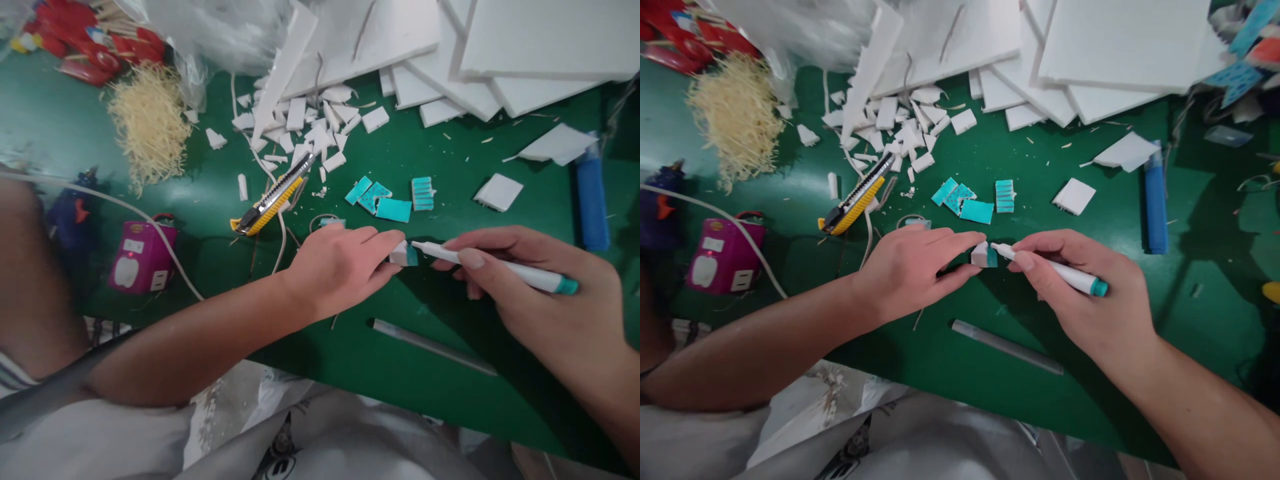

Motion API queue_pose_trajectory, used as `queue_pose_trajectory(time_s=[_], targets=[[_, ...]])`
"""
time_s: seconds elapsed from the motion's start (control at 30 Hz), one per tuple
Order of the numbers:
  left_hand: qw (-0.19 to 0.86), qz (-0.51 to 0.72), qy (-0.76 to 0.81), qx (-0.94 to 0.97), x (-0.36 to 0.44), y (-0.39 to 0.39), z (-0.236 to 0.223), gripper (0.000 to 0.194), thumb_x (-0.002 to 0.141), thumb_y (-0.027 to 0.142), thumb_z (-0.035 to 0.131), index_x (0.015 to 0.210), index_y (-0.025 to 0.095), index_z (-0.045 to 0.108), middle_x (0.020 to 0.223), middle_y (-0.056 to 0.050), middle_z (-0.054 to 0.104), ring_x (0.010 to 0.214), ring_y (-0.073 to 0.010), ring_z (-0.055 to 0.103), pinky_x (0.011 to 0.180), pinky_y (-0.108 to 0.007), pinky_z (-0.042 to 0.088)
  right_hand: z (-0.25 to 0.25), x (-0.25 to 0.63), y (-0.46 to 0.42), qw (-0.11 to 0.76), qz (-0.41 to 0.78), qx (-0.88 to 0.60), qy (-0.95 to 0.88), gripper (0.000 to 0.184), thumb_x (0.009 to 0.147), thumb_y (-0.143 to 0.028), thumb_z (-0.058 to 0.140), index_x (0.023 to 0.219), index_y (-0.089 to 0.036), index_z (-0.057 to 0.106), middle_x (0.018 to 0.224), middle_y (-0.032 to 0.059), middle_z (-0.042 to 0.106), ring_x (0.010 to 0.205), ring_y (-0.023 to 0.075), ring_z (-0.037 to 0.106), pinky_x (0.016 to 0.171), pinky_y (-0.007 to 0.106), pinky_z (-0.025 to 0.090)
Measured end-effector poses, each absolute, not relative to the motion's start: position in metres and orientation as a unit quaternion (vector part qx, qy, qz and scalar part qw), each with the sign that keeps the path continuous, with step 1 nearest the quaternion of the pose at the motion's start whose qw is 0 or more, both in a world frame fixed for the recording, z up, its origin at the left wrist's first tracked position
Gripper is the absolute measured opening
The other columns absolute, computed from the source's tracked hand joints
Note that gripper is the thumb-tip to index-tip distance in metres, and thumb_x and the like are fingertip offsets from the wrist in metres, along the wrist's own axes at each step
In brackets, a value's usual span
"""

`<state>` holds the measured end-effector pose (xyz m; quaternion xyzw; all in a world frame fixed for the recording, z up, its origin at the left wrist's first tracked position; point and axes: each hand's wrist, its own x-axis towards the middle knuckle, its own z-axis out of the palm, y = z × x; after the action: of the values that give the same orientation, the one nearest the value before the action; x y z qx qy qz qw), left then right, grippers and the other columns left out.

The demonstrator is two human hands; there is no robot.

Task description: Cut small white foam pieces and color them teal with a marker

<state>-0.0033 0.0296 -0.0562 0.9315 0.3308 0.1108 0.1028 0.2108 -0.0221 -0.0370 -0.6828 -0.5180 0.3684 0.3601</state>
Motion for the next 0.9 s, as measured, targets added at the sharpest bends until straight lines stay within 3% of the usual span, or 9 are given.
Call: queue_pose_trajectory(time_s=[0.13, 0.33, 0.47, 0.6, 0.77, 0.9], targets=[[0.109, 0.115, 0.330, 0.931, -0.0038, 0.0295, -0.0564, 0.028, 0.103, 0.033, 0.045, 0.118, 0.018, 0.064, 0.077, 0.002, 0.068, 0.069, -0.0155, 0.065, 0.063, -0.030, 0.039, -0.0368, 0.2122, -0.0237, 0.364, 0.371, -0.677, -0.520, 0.017, 0.084, -0.036, 0.069, 0.069, -0.032, 0.073, 0.065, -0.0025, 0.070, 0.048, 0.0113, 0.054, 0.044, 0.028, 0.042], [0.106, 0.102, 0.333, 0.931, -0.0036, 0.0295, -0.0550, 0.028, 0.103, 0.034, 0.046, 0.118, 0.019, 0.063, 0.078, 0.001, 0.069, 0.072, -0.0154, 0.065, 0.064, -0.029, 0.039, -0.0401, 0.2134, -0.0248, 0.376, 0.364, -0.662, -0.537, 0.005, 0.080, -0.038, 0.074, 0.079, -0.034, 0.076, 0.062, -0.0042, 0.069, 0.047, 0.0111, 0.055, 0.043, 0.026, 0.043], [0.110, 0.098, 0.336, 0.930, -0.0030, 0.0296, -0.0559, 0.029, 0.104, 0.035, 0.043, 0.119, 0.020, 0.063, 0.079, 0.001, 0.069, 0.072, -0.0148, 0.065, 0.064, -0.029, 0.040, -0.0379, 0.2121, -0.0239, 0.360, 0.372, -0.669, -0.534, 0.018, 0.086, -0.035, 0.068, 0.069, -0.031, 0.074, 0.062, -0.0035, 0.069, 0.048, 0.0099, 0.053, 0.044, 0.025, 0.041], [0.110, 0.093, 0.339, 0.930, -0.0028, 0.0295, -0.0567, 0.028, 0.103, 0.035, 0.045, 0.119, 0.020, 0.062, 0.080, 0.002, 0.069, 0.074, -0.0147, 0.066, 0.065, -0.029, 0.039, -0.0368, 0.2120, -0.0213, 0.365, 0.355, -0.668, -0.543, 0.007, 0.081, -0.034, 0.073, 0.077, -0.029, 0.076, 0.063, -0.0036, 0.069, 0.048, 0.0099, 0.055, 0.043, 0.024, 0.042], [0.112, 0.098, 0.339, 0.929, -0.0036, 0.0287, -0.0562, 0.027, 0.103, 0.034, 0.045, 0.119, 0.020, 0.063, 0.080, 0.002, 0.069, 0.073, -0.0146, 0.066, 0.066, -0.029, 0.040, -0.0373, 0.2138, -0.0227, 0.354, 0.346, -0.659, -0.566, 0.016, 0.084, -0.033, 0.069, 0.070, -0.028, 0.074, 0.062, -0.0037, 0.070, 0.046, 0.0080, 0.053, 0.043, 0.022, 0.041], [0.112, 0.097, 0.339, 0.929, -0.0042, 0.0288, -0.0568, 0.029, 0.104, 0.035, 0.043, 0.119, 0.020, 0.063, 0.080, 0.002, 0.069, 0.072, -0.0151, 0.066, 0.065, -0.030, 0.040, -0.0373, 0.2138, -0.0232, 0.363, 0.334, -0.669, -0.556, 0.009, 0.081, -0.034, 0.072, 0.075, -0.028, 0.076, 0.062, -0.0041, 0.069, 0.047, 0.0075, 0.055, 0.043, 0.020, 0.043]])
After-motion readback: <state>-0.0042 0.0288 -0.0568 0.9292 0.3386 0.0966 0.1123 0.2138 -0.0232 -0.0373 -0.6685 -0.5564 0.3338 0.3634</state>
